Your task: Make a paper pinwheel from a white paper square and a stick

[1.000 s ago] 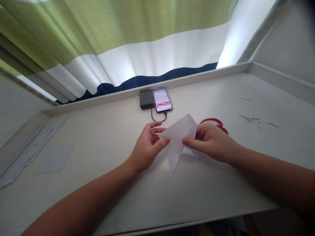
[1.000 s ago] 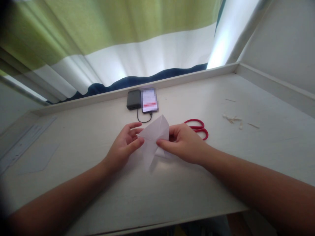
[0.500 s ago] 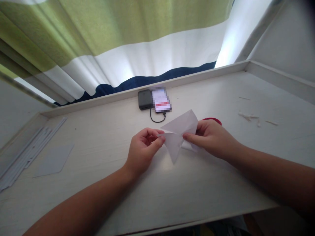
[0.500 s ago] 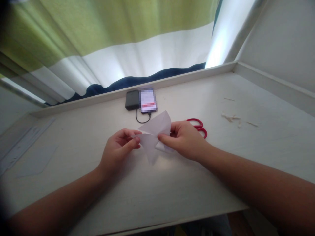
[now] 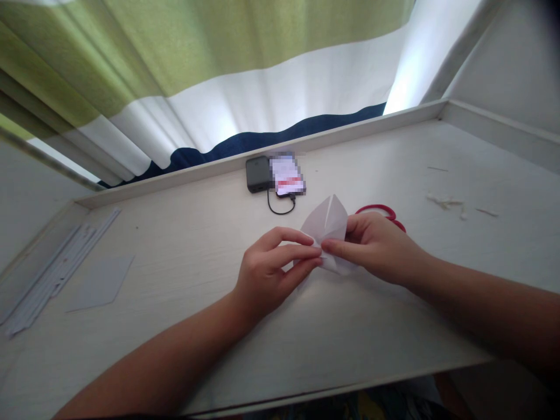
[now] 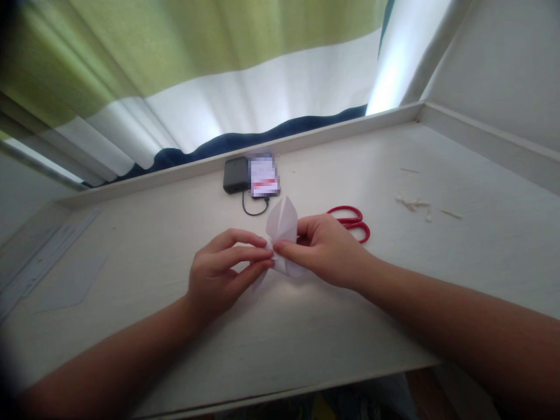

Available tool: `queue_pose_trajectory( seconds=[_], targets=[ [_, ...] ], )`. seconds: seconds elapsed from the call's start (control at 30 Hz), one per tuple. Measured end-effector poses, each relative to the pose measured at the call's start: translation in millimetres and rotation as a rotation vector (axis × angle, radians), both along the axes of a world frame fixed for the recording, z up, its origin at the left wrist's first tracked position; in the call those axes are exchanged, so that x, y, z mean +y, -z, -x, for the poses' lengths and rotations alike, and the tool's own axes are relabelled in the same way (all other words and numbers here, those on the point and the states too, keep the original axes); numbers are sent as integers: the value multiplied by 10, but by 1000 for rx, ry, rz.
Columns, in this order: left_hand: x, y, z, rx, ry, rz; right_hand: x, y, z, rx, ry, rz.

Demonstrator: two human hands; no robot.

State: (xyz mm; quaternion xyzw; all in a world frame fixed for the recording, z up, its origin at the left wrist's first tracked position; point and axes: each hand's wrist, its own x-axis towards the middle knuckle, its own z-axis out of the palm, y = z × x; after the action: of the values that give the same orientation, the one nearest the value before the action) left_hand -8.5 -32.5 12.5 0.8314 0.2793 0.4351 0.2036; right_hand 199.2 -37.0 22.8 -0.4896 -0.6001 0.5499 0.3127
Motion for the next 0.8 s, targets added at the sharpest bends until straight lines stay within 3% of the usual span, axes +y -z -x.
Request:
queue_pose_trajectory(
  seconds=[0.13, 0.4, 0.53, 0.8],
  targets=[
    [-13, -4, -7, -28, -1, 125, 8, 10, -6, -7, 0, -3],
    [7, 51, -51, -343, 31, 684, 1, 2, 4, -54, 8, -41],
    [43, 104, -51, -460, 83, 734, 3, 12, 6, -9, -5, -41],
    [46, 110, -24, -474, 87, 663, 20, 26, 10, -4, 2, -15]
  ],
)
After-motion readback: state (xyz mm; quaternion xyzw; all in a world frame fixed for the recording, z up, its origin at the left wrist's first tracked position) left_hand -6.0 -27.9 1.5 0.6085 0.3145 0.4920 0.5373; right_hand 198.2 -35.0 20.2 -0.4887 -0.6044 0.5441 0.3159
